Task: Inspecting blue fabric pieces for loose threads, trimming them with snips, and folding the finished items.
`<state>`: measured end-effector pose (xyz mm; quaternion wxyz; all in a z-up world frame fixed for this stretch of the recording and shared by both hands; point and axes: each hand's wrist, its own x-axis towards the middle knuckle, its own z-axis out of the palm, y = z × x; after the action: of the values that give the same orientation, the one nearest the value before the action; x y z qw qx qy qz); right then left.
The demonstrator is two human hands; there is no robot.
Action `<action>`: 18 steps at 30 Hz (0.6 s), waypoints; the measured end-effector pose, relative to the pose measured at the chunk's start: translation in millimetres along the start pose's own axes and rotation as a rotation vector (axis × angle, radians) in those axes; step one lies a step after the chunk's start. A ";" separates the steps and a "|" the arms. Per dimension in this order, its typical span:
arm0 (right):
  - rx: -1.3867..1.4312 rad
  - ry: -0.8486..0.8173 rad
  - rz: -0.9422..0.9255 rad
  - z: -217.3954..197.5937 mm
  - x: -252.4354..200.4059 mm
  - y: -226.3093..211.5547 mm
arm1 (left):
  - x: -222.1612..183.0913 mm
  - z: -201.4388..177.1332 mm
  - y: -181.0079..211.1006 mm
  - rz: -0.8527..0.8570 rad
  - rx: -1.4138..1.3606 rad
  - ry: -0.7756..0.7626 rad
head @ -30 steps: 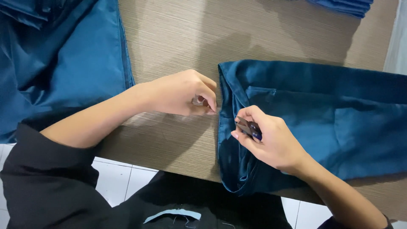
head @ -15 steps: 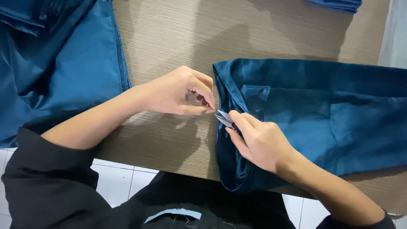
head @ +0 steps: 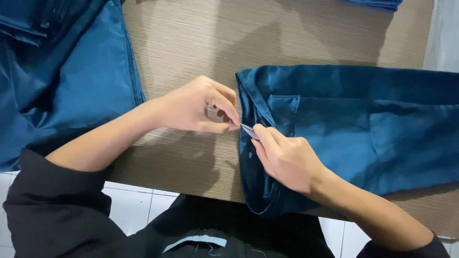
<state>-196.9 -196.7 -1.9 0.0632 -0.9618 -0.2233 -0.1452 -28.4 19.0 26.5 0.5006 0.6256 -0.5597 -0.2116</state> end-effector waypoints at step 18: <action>0.634 -0.483 -0.330 -61.8 1.8 1.2 | -3.4 -5.4 -26.2 0.188 0.782 -0.009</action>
<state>-210.4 -208.5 57.3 0.2777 -0.8524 -0.4163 0.1517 -12.1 20.8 5.1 0.2395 0.7139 -0.6551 0.0614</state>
